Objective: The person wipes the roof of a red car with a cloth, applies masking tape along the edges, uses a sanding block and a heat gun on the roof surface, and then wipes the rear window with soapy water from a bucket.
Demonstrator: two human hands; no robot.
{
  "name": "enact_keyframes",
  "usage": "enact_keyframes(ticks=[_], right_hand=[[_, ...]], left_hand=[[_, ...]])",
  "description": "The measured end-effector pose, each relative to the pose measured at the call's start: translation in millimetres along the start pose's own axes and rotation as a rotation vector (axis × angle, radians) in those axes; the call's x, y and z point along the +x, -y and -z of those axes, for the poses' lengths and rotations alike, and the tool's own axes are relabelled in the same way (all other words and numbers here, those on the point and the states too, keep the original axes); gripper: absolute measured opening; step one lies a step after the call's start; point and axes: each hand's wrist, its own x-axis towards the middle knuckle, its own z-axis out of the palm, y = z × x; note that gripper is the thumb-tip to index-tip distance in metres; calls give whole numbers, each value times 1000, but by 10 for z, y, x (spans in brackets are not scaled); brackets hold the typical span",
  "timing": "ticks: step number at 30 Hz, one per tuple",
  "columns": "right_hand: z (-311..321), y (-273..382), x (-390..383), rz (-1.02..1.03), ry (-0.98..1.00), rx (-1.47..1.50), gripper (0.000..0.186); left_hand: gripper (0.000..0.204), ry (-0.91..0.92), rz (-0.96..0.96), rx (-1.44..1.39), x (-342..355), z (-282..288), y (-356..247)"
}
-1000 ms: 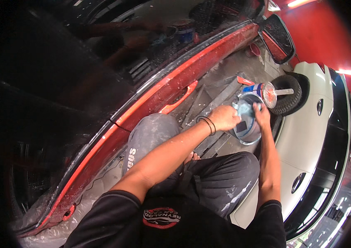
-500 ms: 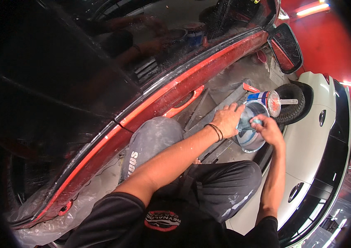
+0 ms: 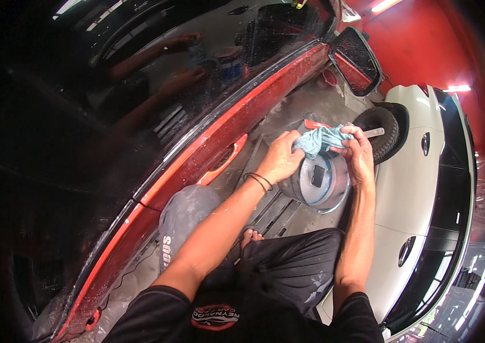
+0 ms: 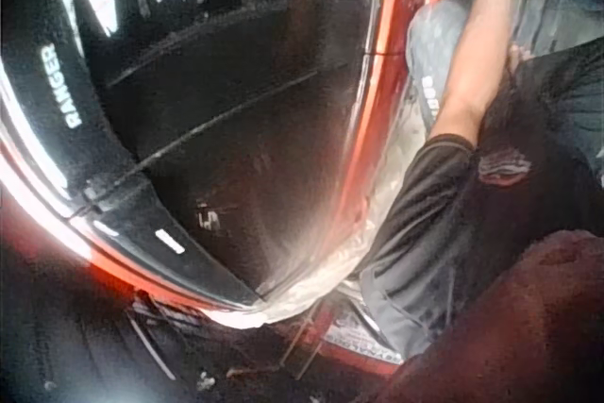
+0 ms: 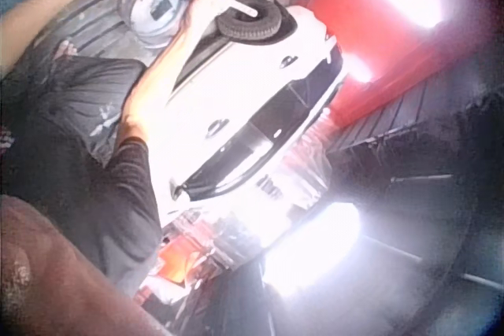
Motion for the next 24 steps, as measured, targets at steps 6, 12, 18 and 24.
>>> enact_keyframes(ticks=[6,12,18,24], right_hand=[[-198,168,-42,46,195,246,24],[-244,121,32,73,48,322,29],[70,-431,175,-11,128,-433,53],[-502,-867,149,-370,244,158,52]], left_hand=[[47,-169,-141,222,23,22,-21],[30,-1,98,121,86,162,-96],[23,-171,-12,-228,174,74,-55],[23,-180,126,-973,200,257,-205]])
